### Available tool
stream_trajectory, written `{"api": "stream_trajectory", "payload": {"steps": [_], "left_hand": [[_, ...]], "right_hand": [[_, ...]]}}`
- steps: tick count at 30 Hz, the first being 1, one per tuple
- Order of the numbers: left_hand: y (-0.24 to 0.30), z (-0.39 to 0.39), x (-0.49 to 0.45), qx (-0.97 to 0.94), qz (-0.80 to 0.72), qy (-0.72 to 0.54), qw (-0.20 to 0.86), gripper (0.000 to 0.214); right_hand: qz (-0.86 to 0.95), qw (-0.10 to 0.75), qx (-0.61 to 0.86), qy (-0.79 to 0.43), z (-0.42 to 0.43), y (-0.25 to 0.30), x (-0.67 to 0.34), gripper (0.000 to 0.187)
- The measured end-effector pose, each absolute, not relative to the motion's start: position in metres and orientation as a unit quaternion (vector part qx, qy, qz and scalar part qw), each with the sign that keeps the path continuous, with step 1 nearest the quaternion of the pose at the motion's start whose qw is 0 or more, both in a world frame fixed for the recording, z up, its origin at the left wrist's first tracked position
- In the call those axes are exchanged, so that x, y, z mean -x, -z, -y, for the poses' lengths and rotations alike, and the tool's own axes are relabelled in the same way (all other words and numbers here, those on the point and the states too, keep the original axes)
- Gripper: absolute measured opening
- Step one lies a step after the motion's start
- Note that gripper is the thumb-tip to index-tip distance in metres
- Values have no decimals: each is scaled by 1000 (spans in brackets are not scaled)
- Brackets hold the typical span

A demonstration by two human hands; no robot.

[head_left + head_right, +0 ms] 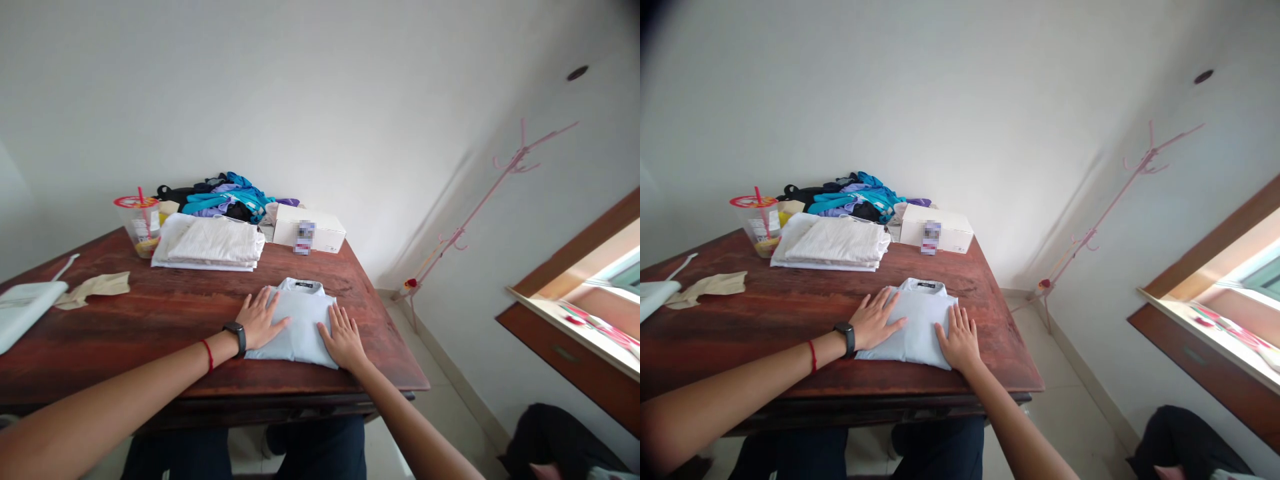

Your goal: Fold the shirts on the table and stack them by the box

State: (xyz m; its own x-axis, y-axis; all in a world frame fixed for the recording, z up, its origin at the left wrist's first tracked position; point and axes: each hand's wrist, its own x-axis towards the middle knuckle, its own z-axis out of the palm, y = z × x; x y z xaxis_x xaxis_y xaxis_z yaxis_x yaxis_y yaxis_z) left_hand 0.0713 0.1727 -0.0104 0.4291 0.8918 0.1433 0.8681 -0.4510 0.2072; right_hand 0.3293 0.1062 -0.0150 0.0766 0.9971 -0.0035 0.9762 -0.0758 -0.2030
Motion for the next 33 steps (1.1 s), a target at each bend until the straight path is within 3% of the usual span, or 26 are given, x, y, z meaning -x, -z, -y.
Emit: {"api": "stream_trajectory", "payload": {"steps": [5, 8, 11, 14, 21, 29, 33], "left_hand": [[-8, -186, -42, -862, -493, -80, 86, 59], [-34, -188, -65, -854, -489, -136, 114, 60], [-48, -181, -109, -888, -357, -259, 133, 59], [-39, -175, -138, -924, -255, -251, 132, 53], [-14, -188, -135, -932, -276, -180, 151, 48], [-15, -189, -136, -935, -272, -175, 147, 48], [-13, -189, -126, -933, -283, -167, 145, 53]], "right_hand": [[667, 81, 731, -119, -101, 2, -357, 76], [650, 145, 737, -114, -120, -16, -341, 71], [743, 179, 642, -64, -141, -21, -301, 62], [806, 162, 568, -45, -151, -8, -269, 61], [819, 146, 551, -68, -156, 27, -265, 60], [793, 153, 575, -131, -154, 10, -261, 67], [793, 185, 572, -100, -149, 6, -261, 66]]}}
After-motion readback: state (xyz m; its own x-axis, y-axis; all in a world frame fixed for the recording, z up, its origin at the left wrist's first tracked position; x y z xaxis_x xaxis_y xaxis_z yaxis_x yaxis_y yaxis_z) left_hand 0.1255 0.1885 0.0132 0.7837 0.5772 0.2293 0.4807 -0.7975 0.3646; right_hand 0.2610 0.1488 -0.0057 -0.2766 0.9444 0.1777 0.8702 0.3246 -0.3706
